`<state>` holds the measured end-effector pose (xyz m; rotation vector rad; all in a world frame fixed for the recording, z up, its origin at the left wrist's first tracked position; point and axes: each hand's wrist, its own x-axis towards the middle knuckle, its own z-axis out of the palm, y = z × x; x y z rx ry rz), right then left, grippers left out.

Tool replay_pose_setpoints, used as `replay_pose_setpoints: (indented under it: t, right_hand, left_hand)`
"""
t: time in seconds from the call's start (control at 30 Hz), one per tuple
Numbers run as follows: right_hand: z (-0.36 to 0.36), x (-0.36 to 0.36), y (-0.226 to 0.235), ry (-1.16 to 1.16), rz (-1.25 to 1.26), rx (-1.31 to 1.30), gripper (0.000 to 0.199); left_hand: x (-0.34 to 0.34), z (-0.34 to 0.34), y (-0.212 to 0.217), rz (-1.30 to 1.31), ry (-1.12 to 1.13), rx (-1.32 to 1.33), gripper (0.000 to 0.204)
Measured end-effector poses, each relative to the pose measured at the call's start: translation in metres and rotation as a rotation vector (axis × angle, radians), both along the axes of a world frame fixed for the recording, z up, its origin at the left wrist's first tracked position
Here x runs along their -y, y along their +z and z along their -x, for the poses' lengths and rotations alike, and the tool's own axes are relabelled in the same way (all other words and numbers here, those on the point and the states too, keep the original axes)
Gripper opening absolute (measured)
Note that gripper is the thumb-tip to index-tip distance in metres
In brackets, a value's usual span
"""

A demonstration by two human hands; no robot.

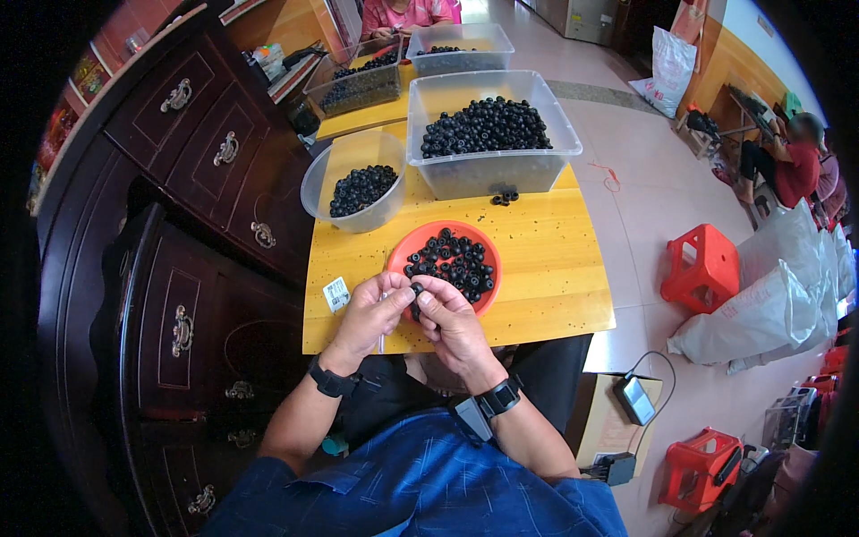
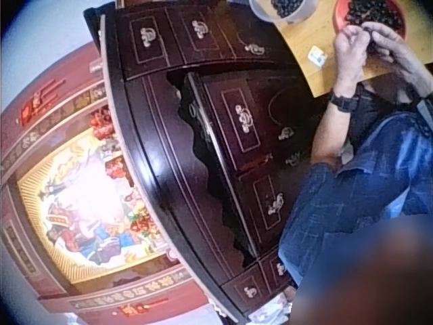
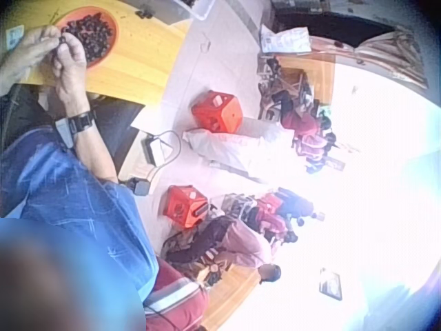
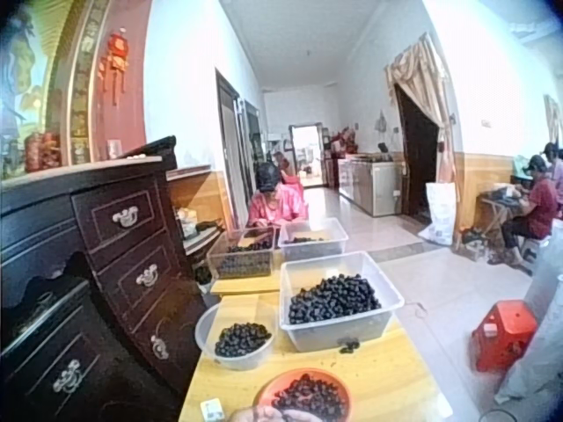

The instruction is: Manually sort and inspect small black objects (possibly dried fruit or rubber components) by hand.

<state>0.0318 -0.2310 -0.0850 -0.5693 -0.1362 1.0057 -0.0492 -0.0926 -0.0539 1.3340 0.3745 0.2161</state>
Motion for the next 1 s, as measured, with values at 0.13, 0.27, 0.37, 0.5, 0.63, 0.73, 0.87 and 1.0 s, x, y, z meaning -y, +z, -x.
replay_pose_setpoints:
  t: [0.13, 0.27, 0.37, 0.5, 0.63, 0.73, 0.87, 1.0]
  right_hand:
    - [0.003, -0.001, 0.003, -0.047, 0.065, 0.053, 0.025]
    - [0.003, -0.001, 0.009, -0.066, 0.098, 0.173, 0.023]
    - [0.001, 0.002, 0.012, -0.031, 0.089, 0.227, 0.024]
    - [0.002, 0.006, 0.016, 0.021, 0.085, 0.232, 0.027]
    - [0.002, 0.006, 0.011, 0.031, 0.045, 0.188, 0.028]
    - [0.002, 0.005, 0.013, 0.035, 0.038, 0.113, 0.029]
    - [0.003, 0.006, 0.013, 0.015, 0.013, 0.070, 0.027]
    - [0.001, 0.006, 0.008, -0.035, -0.062, 0.073, 0.020]
  left_hand:
    - [0.005, 0.001, 0.002, -0.036, 0.003, 0.038, 0.013]
    - [0.006, 0.002, 0.001, -0.349, 0.040, 0.182, 0.011]
    - [0.014, 0.004, 0.024, -0.505, 0.111, 0.200, 0.015]
    - [0.013, 0.006, 0.032, -0.786, 0.063, 0.224, 0.023]
    - [0.015, 0.007, 0.030, -1.010, 0.129, 0.355, 0.025]
    - [0.015, 0.009, 0.024, -1.093, 0.146, 0.376, 0.025]
    - [0.016, 0.008, 0.025, -1.118, 0.184, 0.440, 0.020]
    - [0.010, 0.010, 0.034, -0.933, 0.177, 0.278, 0.019]
